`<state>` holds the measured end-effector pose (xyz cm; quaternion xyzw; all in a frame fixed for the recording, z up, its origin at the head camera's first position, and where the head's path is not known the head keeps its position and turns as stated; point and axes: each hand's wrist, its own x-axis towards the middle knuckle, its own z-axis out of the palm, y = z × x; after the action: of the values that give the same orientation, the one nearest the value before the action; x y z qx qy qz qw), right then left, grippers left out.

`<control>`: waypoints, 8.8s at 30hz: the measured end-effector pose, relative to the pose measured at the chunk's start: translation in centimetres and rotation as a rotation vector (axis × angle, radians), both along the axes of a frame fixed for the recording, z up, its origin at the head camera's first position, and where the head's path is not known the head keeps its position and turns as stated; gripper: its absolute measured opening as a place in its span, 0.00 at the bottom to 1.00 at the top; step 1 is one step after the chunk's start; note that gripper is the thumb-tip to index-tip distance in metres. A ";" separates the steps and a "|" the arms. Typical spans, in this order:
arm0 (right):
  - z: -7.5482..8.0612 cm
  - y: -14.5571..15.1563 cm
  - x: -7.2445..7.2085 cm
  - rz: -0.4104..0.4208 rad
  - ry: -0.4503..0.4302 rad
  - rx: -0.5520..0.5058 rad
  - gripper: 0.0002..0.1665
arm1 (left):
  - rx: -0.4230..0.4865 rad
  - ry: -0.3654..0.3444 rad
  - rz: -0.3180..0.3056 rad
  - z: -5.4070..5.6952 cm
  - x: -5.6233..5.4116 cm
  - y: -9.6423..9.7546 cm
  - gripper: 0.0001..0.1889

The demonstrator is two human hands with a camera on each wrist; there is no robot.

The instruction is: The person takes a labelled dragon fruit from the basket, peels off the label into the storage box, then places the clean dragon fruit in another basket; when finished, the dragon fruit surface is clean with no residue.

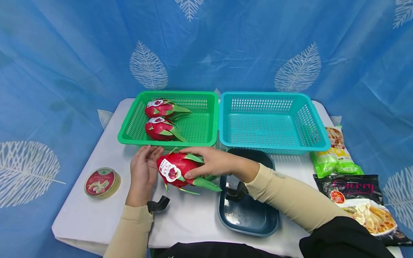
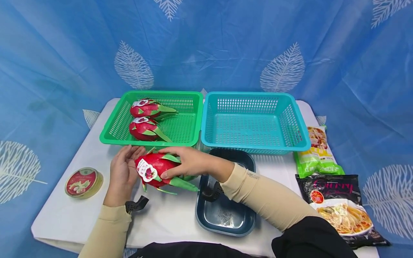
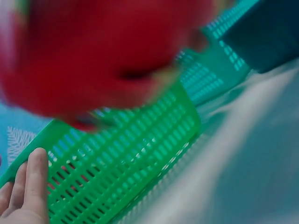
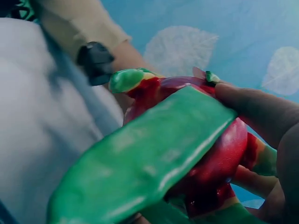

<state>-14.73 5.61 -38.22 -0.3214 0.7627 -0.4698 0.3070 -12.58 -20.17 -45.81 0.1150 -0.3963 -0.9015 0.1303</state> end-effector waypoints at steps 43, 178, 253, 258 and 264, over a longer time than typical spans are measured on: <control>-1.6 -3.1 3.9 -0.227 0.963 0.278 0.15 | -1.178 0.189 -0.377 -2.6 2.7 0.4 0.52; -9.2 20.4 4.3 -1.065 -0.491 -1.627 0.05 | -1.040 0.181 -0.586 10.2 -7.6 13.7 0.53; -9.1 20.8 4.6 -1.053 -0.532 -1.598 0.05 | -1.386 0.469 0.161 6.9 -4.0 0.6 0.16; -9.0 20.9 4.8 -1.049 -0.530 -1.614 0.05 | -1.184 0.213 0.419 6.1 -1.8 -0.8 0.12; -9.3 20.8 4.6 -1.044 -0.528 -1.594 0.05 | -0.687 -0.065 0.480 2.4 -1.5 -1.9 0.20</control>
<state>-10.10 26.39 -47.53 0.0578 0.1761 -0.9790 -0.0849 -14.09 -22.05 -43.41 0.1821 -0.6397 -0.6572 0.3547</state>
